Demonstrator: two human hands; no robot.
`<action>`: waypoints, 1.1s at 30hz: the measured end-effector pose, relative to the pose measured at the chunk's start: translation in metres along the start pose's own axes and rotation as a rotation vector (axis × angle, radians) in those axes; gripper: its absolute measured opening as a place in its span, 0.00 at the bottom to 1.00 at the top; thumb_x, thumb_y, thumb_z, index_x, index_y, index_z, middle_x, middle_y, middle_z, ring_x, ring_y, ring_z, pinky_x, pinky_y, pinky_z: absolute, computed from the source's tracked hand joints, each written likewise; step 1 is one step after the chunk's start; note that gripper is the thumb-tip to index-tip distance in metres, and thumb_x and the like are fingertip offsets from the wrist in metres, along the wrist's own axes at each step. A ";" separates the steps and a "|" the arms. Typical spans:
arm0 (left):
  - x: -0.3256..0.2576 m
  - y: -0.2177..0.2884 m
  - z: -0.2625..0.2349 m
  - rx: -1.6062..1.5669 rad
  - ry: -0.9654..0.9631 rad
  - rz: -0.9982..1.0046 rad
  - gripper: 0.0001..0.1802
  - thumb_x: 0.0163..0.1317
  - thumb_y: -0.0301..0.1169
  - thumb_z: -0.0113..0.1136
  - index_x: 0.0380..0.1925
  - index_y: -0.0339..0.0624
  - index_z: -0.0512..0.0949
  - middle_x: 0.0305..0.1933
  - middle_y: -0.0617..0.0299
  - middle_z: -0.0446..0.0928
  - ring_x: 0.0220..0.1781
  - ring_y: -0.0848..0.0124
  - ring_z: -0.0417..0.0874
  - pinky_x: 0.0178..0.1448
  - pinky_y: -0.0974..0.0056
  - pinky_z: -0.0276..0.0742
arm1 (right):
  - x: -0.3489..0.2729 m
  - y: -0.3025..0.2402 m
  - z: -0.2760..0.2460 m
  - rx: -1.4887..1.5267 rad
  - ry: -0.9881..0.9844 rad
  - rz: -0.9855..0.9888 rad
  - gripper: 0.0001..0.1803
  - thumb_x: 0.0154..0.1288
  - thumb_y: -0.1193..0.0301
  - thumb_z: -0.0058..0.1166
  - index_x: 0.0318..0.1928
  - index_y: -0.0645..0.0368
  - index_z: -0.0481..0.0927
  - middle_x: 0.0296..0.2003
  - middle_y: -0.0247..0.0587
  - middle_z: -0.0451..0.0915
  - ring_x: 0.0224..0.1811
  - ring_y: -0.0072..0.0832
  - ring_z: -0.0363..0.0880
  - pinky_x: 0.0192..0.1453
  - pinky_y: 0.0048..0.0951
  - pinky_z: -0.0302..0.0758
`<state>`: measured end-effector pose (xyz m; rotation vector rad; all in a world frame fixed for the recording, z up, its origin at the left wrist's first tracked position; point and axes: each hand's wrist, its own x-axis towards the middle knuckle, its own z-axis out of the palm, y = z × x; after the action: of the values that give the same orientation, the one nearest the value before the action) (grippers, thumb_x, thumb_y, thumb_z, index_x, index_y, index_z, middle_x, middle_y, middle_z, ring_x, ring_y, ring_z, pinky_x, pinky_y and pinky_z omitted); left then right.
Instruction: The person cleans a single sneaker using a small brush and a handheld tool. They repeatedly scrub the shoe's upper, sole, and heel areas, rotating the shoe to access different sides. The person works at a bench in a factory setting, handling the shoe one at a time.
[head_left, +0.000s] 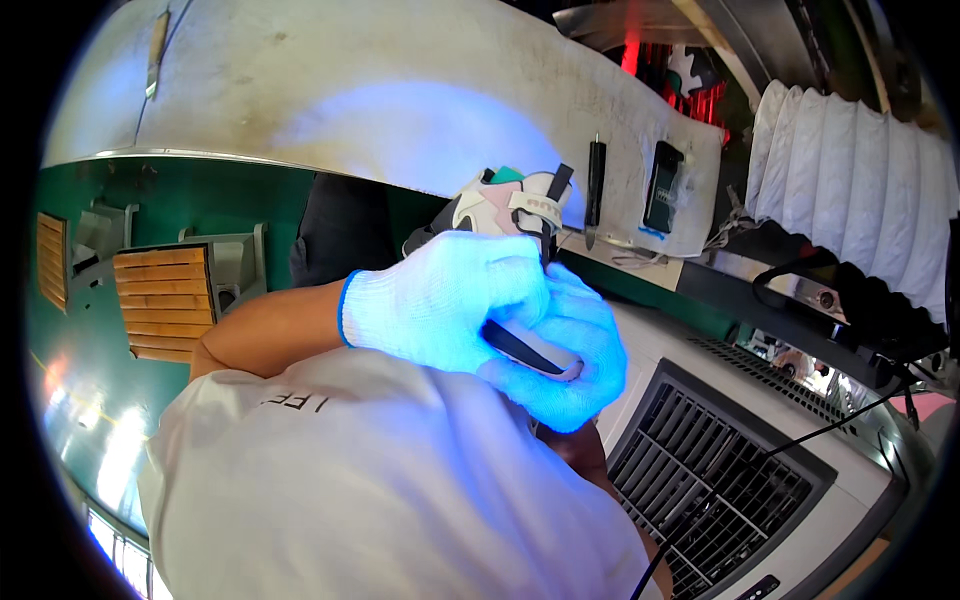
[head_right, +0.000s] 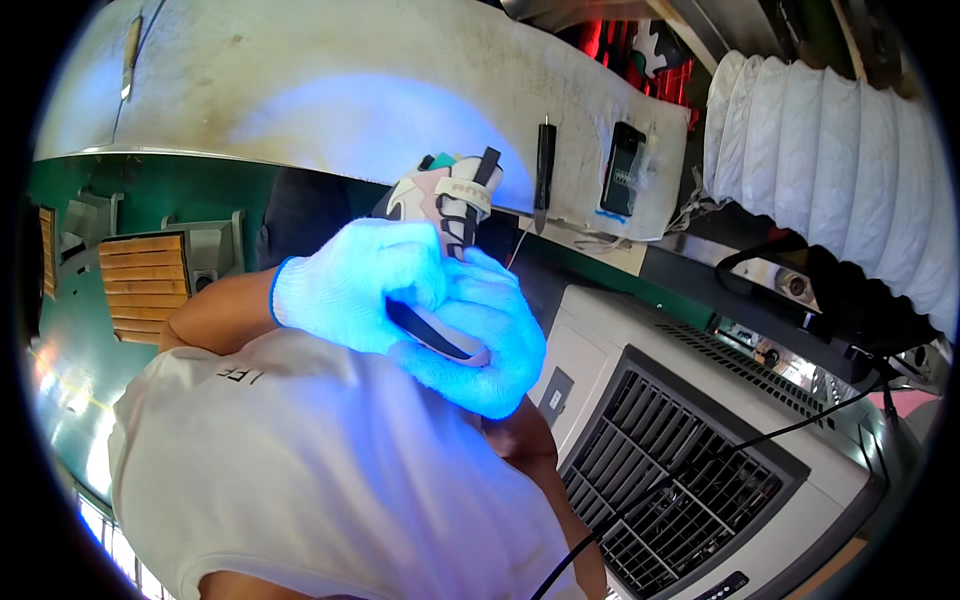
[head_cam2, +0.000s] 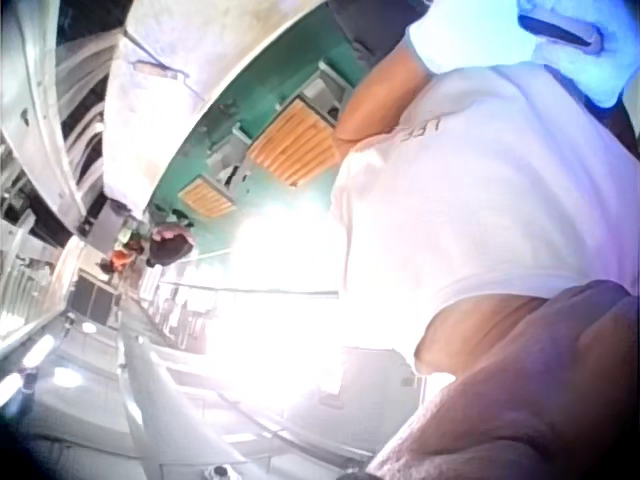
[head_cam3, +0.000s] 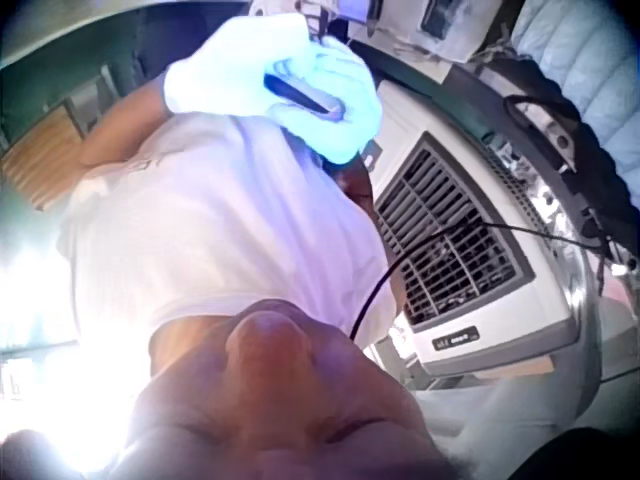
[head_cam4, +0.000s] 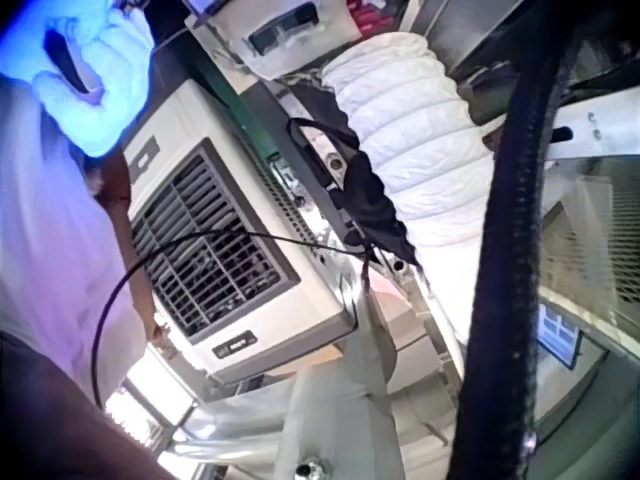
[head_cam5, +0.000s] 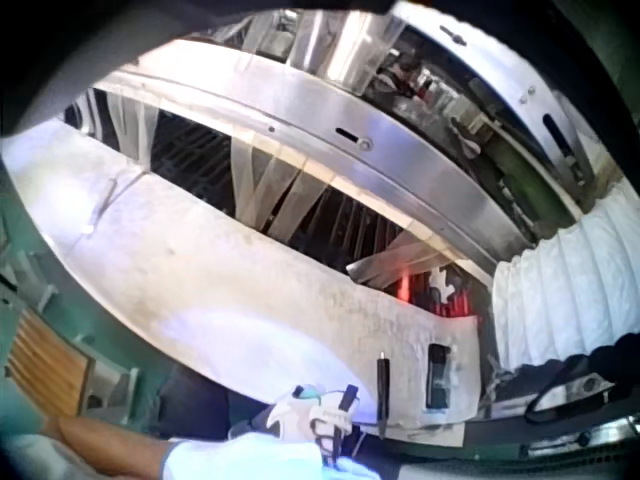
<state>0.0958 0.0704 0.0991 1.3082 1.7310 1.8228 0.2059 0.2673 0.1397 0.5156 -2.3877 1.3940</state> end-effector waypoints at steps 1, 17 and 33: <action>-0.001 -0.001 -0.002 -0.021 0.037 0.001 0.27 0.51 0.37 0.89 0.46 0.46 0.82 0.47 0.54 0.81 0.53 0.53 0.89 0.55 0.51 0.87 | 0.002 -0.002 0.002 0.025 0.027 0.037 0.41 0.47 0.68 0.93 0.61 0.62 0.86 0.62 0.58 0.89 0.68 0.56 0.87 0.79 0.64 0.78; -0.029 -0.028 0.001 0.186 0.251 0.185 0.23 0.39 0.41 0.83 0.29 0.47 0.77 0.34 0.56 0.74 0.38 0.54 0.81 0.40 0.52 0.78 | 0.016 -0.018 0.005 -0.109 -0.087 0.148 0.45 0.53 0.69 0.92 0.69 0.66 0.81 0.69 0.62 0.82 0.76 0.67 0.81 0.80 0.67 0.77; 0.064 -0.028 0.016 0.286 -0.156 -0.159 0.25 0.52 0.47 0.81 0.41 0.46 0.80 0.41 0.53 0.82 0.39 0.49 0.90 0.40 0.46 0.86 | -0.056 0.067 -0.043 0.039 0.147 0.430 0.38 0.52 0.70 0.89 0.64 0.61 0.87 0.67 0.57 0.86 0.69 0.52 0.87 0.74 0.49 0.82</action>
<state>0.0640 0.1344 0.0968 1.3321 1.9981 1.3881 0.2277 0.3433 0.0834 -0.1017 -2.4432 1.5864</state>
